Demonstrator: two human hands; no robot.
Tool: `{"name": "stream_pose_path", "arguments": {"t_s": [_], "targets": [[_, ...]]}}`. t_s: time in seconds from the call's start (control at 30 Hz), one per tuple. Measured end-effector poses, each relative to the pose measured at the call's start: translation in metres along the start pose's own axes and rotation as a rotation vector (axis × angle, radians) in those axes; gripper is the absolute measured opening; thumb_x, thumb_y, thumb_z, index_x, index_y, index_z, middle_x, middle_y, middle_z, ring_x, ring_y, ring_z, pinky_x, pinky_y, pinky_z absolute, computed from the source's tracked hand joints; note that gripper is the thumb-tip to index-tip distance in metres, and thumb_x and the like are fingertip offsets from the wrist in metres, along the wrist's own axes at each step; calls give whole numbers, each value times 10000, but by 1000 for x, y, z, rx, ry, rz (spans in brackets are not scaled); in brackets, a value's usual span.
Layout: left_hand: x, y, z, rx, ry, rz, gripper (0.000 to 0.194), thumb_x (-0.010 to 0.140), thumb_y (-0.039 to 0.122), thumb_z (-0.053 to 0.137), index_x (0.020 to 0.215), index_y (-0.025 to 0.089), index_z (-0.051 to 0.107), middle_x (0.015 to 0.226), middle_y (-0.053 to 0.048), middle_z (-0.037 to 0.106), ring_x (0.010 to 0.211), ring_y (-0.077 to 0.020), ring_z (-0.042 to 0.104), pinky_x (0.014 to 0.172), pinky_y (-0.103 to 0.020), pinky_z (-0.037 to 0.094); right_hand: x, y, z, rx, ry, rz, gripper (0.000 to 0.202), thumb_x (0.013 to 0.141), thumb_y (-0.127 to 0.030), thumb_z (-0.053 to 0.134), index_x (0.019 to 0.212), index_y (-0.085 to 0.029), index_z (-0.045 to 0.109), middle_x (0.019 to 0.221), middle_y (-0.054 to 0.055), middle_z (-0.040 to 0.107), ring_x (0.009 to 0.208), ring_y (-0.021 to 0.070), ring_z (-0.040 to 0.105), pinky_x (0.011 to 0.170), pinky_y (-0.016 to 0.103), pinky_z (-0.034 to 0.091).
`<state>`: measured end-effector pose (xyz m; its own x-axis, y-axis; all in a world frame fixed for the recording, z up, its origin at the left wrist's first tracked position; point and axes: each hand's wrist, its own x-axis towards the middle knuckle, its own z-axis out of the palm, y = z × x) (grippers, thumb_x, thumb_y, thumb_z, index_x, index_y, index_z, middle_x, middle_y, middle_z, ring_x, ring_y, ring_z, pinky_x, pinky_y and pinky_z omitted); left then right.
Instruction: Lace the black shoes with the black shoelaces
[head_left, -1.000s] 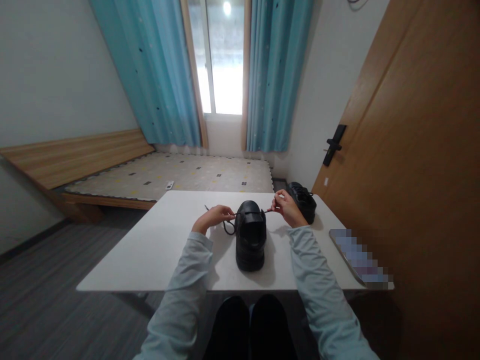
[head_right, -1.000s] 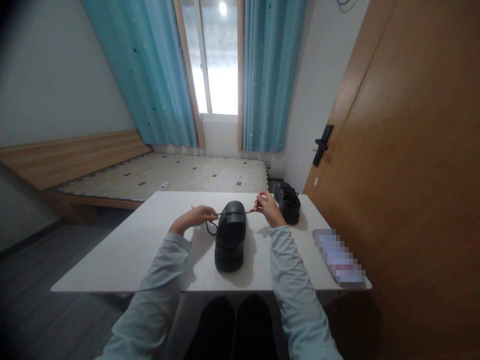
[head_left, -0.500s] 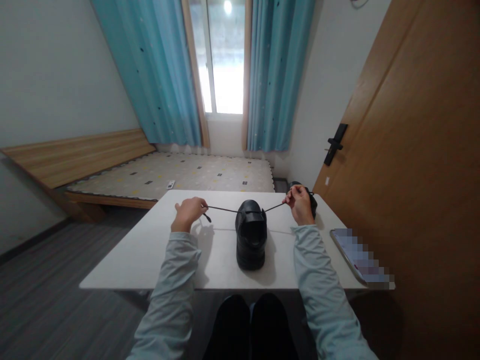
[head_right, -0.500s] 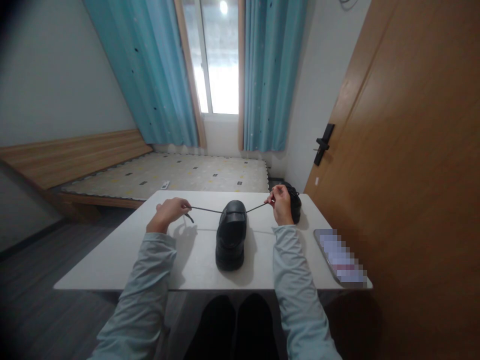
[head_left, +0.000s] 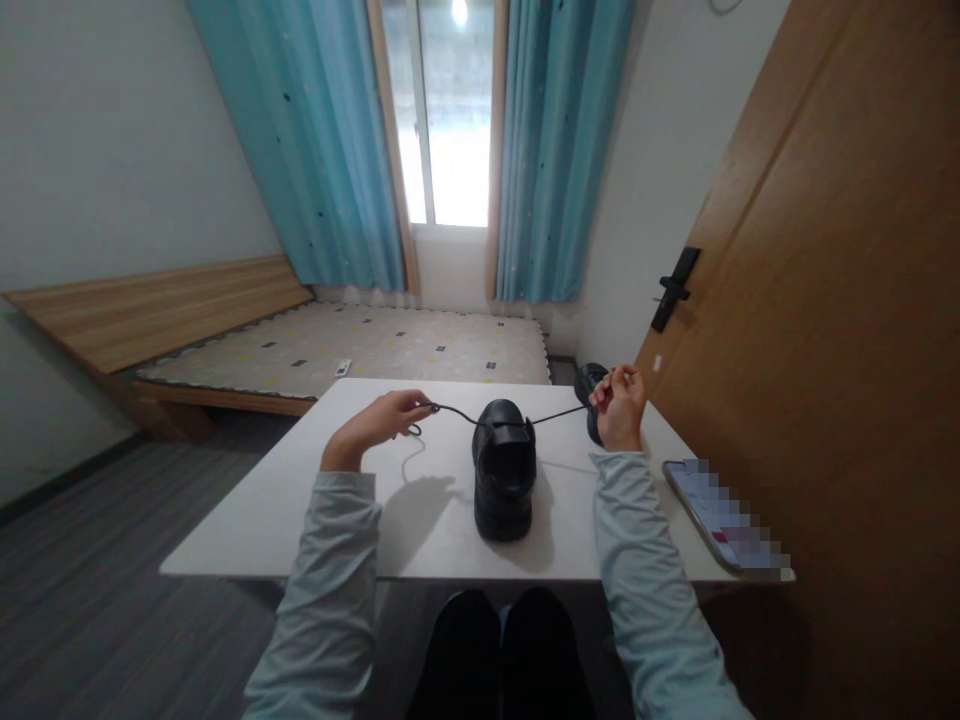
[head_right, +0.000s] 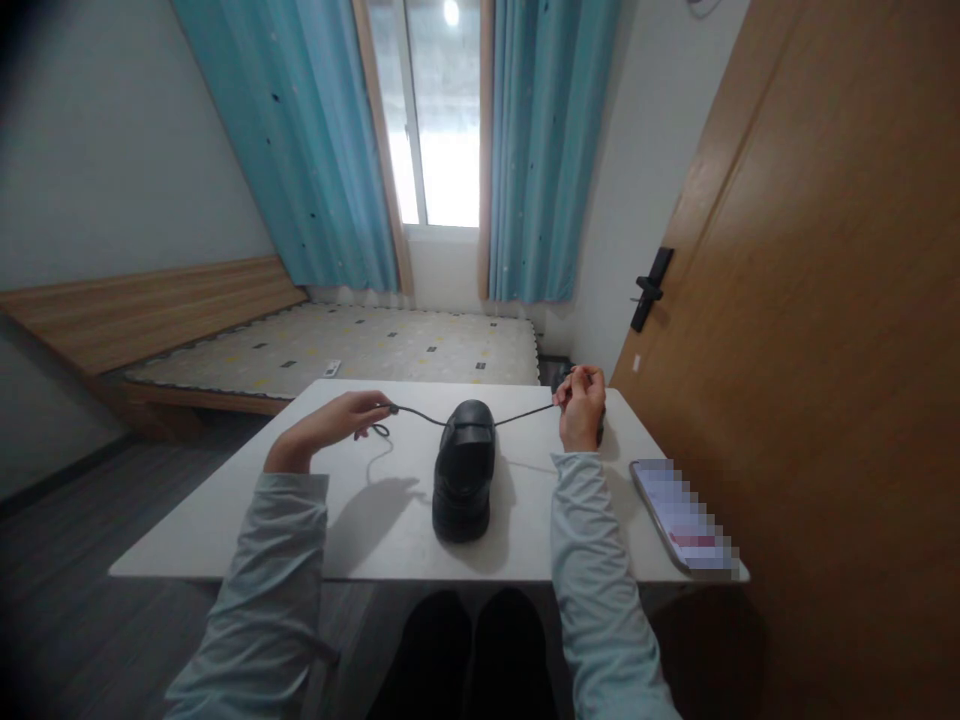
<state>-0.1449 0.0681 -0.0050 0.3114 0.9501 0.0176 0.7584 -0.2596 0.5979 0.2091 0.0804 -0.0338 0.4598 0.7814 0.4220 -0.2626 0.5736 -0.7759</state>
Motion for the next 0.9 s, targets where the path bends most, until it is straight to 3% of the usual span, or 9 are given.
{"name": "stream_pose_path", "arguments": {"t_s": [0.13,0.2,0.27,0.4,0.5,0.63,0.8,0.9], "targets": [[-6,37,4,2,34,175,273,828,394,495,824,166,646,748,-21,644,682,-131,560,626,-219,420,-11,1,12,-152,-232,52,263,769,-458,633,812,-237,498,570,-71,408,412,63,344,369,197,245],[-8,55,8,-33,57,256,257,812,399,551,889,173,644,762,-10,650,704,-130,566,647,-222,426,-20,0,20,-220,-392,99,263,740,-445,667,820,-211,577,552,-63,429,429,65,356,385,202,249],[-8,70,13,-75,99,293,213,806,359,579,875,166,634,732,-4,646,677,-123,568,624,-218,428,-29,0,28,-302,-553,143,300,738,-416,675,934,-189,653,582,-47,485,461,69,370,420,206,265],[-5,90,25,-109,246,415,118,823,264,577,848,176,651,799,-1,685,742,-122,601,681,-221,448,-42,0,41,-437,-788,125,328,723,-349,709,1011,-193,709,660,-14,580,589,108,465,552,232,359],[-2,100,33,-152,254,469,132,829,251,583,916,192,663,849,7,710,774,-124,630,700,-218,463,-48,1,47,-511,-882,68,269,731,-348,714,955,-201,735,673,-3,605,602,121,471,584,246,371],[-2,105,37,-111,320,435,132,836,254,586,912,202,681,837,5,723,769,-129,648,709,-216,465,-53,1,52,-534,-895,-14,201,761,-387,689,786,-197,750,709,19,626,639,131,504,609,251,387],[-6,86,21,132,478,264,212,861,346,553,885,195,700,851,-50,724,767,-172,637,716,-265,435,-46,8,46,-497,-705,1,286,703,-446,720,764,-168,748,681,37,652,574,126,496,524,248,361],[-14,64,3,211,360,164,276,832,422,567,843,197,727,787,-58,719,716,-181,623,651,-260,407,-40,12,41,-534,-606,0,291,691,-436,721,770,-156,745,651,36,665,522,112,465,491,244,339]]}}
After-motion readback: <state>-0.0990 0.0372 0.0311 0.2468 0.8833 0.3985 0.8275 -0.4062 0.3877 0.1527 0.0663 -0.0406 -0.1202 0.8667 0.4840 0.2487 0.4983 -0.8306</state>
